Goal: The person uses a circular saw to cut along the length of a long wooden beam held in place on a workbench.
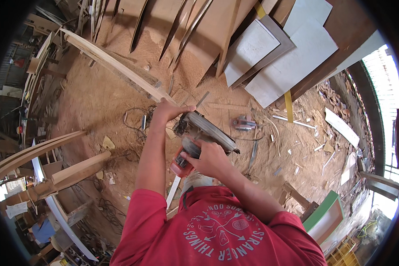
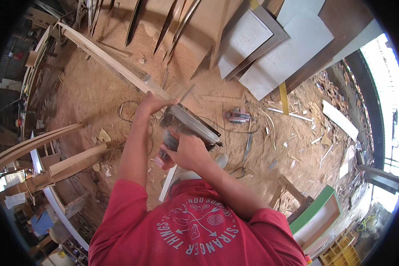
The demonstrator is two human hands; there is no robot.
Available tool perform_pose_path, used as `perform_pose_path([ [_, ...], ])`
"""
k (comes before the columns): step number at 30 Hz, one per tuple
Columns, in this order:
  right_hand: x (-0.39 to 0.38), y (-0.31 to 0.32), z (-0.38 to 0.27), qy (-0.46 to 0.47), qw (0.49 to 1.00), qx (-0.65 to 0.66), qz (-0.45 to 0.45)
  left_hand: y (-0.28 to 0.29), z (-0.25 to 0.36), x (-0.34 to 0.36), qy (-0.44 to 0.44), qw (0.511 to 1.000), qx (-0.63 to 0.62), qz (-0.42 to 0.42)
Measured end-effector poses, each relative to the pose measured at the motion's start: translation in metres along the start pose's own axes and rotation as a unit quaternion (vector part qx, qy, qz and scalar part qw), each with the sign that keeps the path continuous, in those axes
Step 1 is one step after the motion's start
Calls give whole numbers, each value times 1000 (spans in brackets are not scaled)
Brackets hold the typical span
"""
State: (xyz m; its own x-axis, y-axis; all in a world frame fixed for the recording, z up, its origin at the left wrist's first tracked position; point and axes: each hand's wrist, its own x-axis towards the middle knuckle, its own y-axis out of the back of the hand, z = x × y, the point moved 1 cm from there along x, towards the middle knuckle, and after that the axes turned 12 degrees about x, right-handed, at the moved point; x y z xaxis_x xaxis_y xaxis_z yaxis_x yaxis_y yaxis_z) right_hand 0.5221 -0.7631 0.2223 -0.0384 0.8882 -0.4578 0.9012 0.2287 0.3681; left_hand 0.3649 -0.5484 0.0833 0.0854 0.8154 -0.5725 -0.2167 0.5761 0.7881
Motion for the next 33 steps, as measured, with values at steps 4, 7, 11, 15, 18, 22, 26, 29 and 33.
perform_pose_path([
  [4, 8, -7, 1, 17, 1000, 6, 1, -5, -18, 22, -19, 999, 19, 30],
  [7, 14, -15, 4, 40, 999, 0, 1, -4, -33, 32, -65, 997, 11, 28],
  [11, 23, -16, 9, 53, 998, -23, 7, 12, -12, 24, -85, 995, 43, -20],
  [15, 25, -15, -1, 46, 999, -19, 3, 21, -13, 24, -67, 993, 97, -30],
  [18, 29, -17, -6, 42, 999, -18, -10, 23, -15, 24, -64, 994, 87, -27],
  [22, 33, -17, -5, 46, 999, 19, 9, 26, -13, 30, -64, 984, 164, -12],
  [26, 39, -21, -9, 51, 998, 21, 7, 29, -19, 32, -89, 982, 163, 41],
  [29, 44, -22, -8, 47, 998, 39, 8, 37, -14, 36, -47, 982, 173, -54],
  [33, 49, -23, -17, 49, 998, 44, -14, 43, -33, 46, -65, 985, 160, -3],
])
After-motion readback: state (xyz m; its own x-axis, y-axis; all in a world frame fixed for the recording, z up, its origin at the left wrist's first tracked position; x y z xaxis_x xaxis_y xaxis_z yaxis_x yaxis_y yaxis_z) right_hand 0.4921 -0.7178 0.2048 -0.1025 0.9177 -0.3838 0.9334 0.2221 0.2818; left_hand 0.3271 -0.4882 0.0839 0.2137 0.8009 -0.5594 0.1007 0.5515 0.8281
